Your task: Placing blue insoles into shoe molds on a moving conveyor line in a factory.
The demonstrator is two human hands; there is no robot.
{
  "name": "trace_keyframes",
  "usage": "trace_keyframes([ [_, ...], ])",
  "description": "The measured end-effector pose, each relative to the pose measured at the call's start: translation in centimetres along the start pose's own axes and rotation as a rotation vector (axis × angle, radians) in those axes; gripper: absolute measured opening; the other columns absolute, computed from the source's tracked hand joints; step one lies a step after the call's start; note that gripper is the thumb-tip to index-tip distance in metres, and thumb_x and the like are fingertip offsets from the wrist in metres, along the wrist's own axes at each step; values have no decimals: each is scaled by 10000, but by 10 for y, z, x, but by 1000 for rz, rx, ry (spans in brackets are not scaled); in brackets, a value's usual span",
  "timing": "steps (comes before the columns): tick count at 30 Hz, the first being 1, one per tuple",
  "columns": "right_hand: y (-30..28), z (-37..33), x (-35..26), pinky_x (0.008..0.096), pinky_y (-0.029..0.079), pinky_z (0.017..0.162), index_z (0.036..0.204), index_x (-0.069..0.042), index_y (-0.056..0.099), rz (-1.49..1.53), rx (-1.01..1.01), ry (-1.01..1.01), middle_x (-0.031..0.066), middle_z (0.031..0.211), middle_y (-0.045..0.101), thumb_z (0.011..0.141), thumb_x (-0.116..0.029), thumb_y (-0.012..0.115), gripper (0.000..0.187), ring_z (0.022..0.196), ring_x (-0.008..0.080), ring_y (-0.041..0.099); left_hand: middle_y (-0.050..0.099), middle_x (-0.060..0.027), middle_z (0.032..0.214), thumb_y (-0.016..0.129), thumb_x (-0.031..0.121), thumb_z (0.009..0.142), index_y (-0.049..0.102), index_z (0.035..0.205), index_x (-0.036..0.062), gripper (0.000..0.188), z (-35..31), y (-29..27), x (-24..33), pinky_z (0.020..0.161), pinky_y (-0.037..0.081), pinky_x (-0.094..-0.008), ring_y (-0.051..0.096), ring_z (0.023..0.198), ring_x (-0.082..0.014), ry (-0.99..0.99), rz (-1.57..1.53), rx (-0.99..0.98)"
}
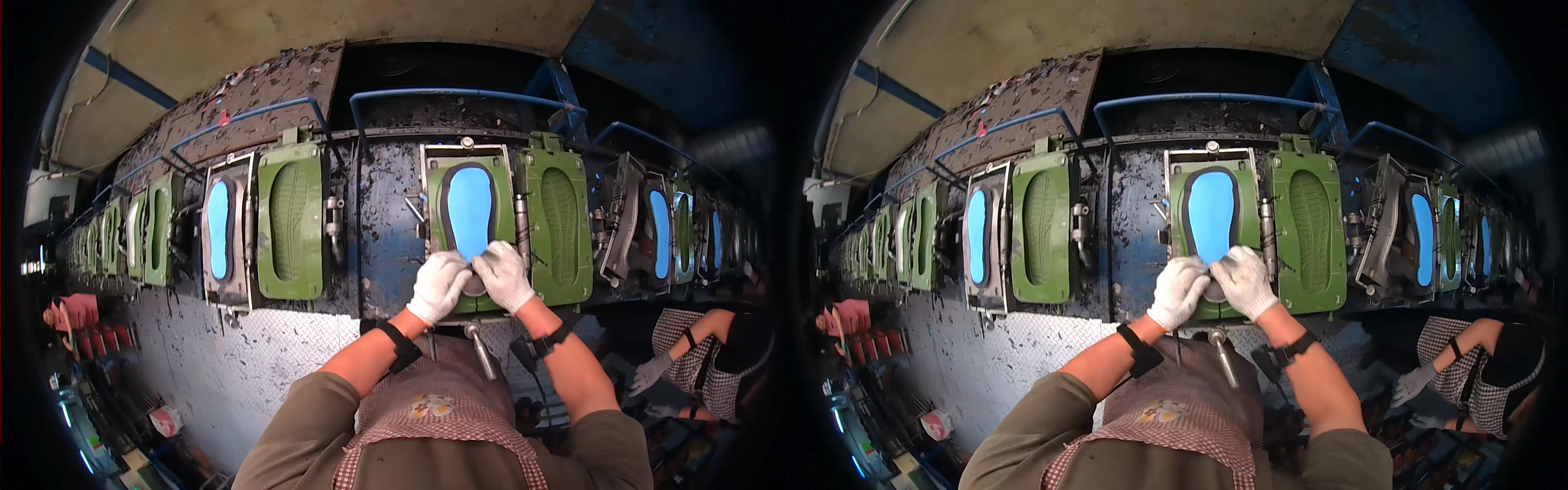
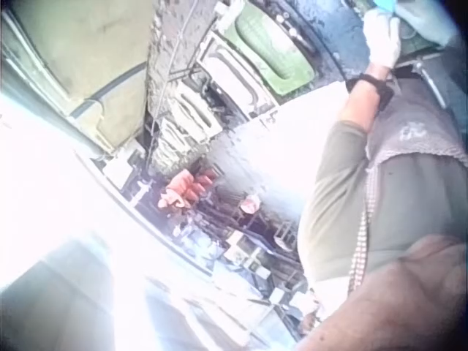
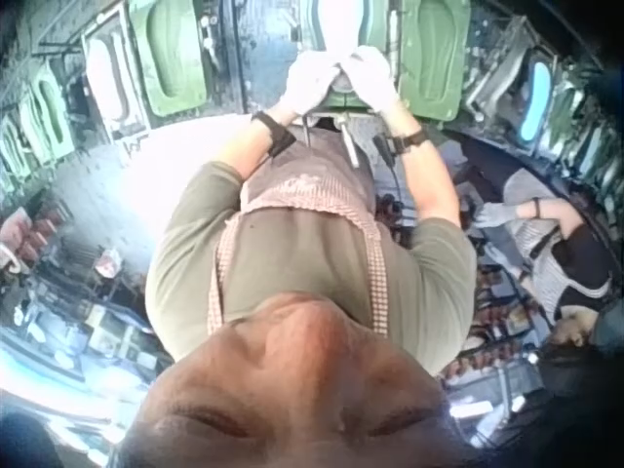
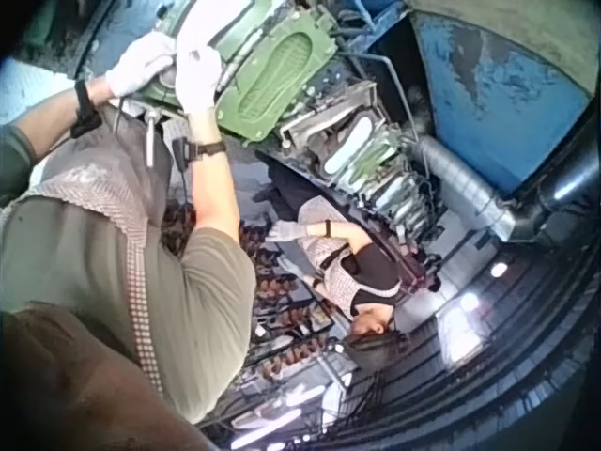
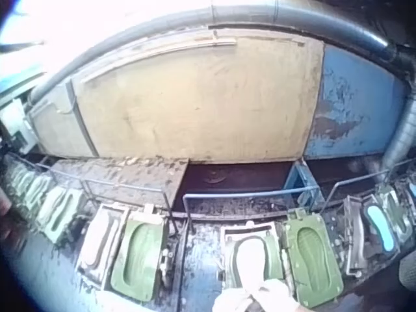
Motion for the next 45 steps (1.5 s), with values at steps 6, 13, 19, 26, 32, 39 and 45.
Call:
trace_keyframes([
  [6, 9, 103, -7, 443, 457, 828, 957, -74, 642, -517, 242, -1, 125, 989, 595, 873, -326, 611, 268, 934, 326, 545, 587, -108, 1026, 747, 202, 717, 649, 1034, 60, 361, 13, 0, 10, 864, 464, -427, 571, 1017, -318, 213, 141, -145],
  [13, 38, 136, -6, 442, 465, 816, 928, -77, 615, -708, -54, 160, 120, 944, 553, 880, -322, 580, 253, 957, 313, 541, 586, -97, 1046, 756, 218, 718, 658, 1052, 75, 376, 6, -7, -1, 860, 460, -426, 565, 1040, -307, 270, 92, -194],
  [19, 8, 101, 35, 440, 416, 1023, 1293, -37, 560, -317, 109, 306, 228, 1319, 526, 930, -389, 517, 508, 1199, 391, 514, 571, -137, 1126, 695, 271, 749, 654, 1004, 60, 334, 38, 2, 1, 1007, 390, -508, 494, 1176, -344, 438, 101, -448],
  [26, 4, -120, -109, 449, 496, 771, 1075, -25, 608, -550, -201, 756, 187, 983, 607, 872, -242, 604, 297, 899, 350, 599, 539, -158, 1342, 621, 194, 756, 594, 1003, 54, 285, 84, 7, -6, 1125, 272, -553, 434, 1326, -334, 575, 2, -830],
  [32, -5, -155, -48, 356, 459, 535, 794, -79, 550, -358, -386, 457, 80, 639, 539, 835, -252, 642, 200, 571, 267, 568, 462, -161, 1416, 561, 175, 784, 471, 1343, 63, 577, 87, 9, 9, 1152, 211, -547, 346, 1383, -341, 513, 70, -950],
  [39, -32, -101, -14, 397, 484, 613, 778, -117, 605, -320, -649, 122, 71, 699, 599, 809, -187, 553, 93, 651, 262, 604, 462, -177, 1419, 569, 205, 816, 463, 1354, 38, 573, 89, 1, 0, 1141, 255, -510, 390, 1355, -358, 465, 61, -823],
  [45, -24, -85, -34, 405, 493, 651, 834, -120, 604, -355, -631, 54, 76, 765, 600, 687, -191, 660, 172, 750, 288, 620, 550, -176, 1317, 460, 377, 989, 516, 1265, 18, 456, 62, -49, -180, 1070, 370, -361, 497, 1252, -291, -1041, -642, 501],
])
Point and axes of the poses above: each hand's wrist, its own z-axis towards the middle knuckle, its own y-axis out of the palm, x = y × z, the point moved 2 cm from there along z, towards the middle knuckle
